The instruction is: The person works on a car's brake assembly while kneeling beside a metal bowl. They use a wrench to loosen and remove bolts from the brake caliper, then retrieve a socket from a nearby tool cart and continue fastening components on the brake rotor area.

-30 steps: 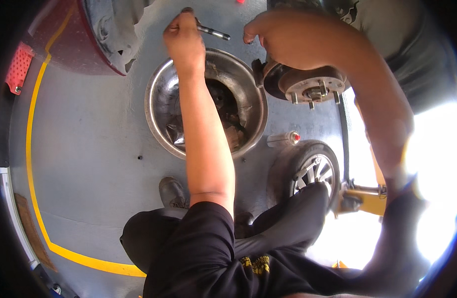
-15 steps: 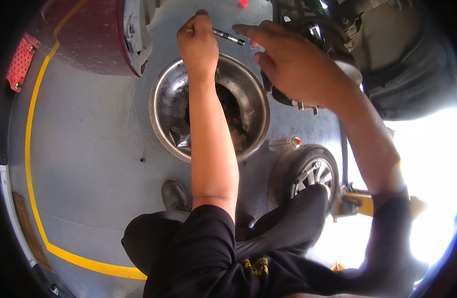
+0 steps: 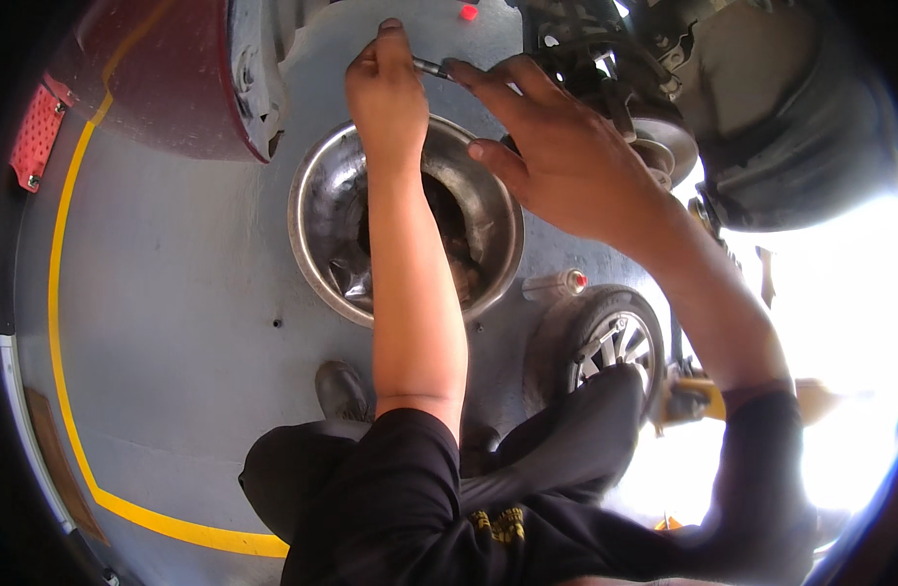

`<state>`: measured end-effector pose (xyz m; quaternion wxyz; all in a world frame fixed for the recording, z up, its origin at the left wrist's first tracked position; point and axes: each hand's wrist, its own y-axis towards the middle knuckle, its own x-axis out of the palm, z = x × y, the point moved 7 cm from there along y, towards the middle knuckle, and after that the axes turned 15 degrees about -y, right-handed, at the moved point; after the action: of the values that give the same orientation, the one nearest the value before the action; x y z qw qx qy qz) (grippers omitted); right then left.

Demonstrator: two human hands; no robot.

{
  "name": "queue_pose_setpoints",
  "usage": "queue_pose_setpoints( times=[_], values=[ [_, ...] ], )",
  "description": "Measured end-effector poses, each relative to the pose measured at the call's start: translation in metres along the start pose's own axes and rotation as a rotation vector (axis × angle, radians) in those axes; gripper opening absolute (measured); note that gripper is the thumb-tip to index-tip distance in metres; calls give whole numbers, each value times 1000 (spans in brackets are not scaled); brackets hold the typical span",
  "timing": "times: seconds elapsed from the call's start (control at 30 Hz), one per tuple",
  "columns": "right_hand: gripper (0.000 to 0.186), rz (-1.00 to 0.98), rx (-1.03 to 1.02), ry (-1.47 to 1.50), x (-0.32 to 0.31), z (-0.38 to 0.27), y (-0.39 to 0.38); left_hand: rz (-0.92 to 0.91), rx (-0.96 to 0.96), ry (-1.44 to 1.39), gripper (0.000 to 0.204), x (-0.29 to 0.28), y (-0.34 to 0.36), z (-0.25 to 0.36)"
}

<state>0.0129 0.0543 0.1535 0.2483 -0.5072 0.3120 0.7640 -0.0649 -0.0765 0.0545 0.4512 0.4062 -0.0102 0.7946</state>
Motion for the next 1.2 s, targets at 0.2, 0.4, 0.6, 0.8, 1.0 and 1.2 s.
queue_pose_setpoints(
  times=[0.2,0.4,0.6,0.8,1.0,1.2],
  values=[
    [51,98,-74,-341,-13,-1,-10,53,-240,114,32,-23,11,-25],
    [55,165,-80,-298,-36,2,-3,161,-350,-222,42,-16,5,-8],
    [50,220,-86,-258,-32,-2,9,169,-222,-252,41,4,-4,19],
    [41,-321,214,437,-17,18,18,41,-237,-306,44,-2,-7,13],
    [48,-465,420,1463,15,35,8,-232,-23,-451,45,22,-6,31],
    [48,-448,502,1527,14,39,1,-248,-99,-453,32,23,-10,38]
  ],
)
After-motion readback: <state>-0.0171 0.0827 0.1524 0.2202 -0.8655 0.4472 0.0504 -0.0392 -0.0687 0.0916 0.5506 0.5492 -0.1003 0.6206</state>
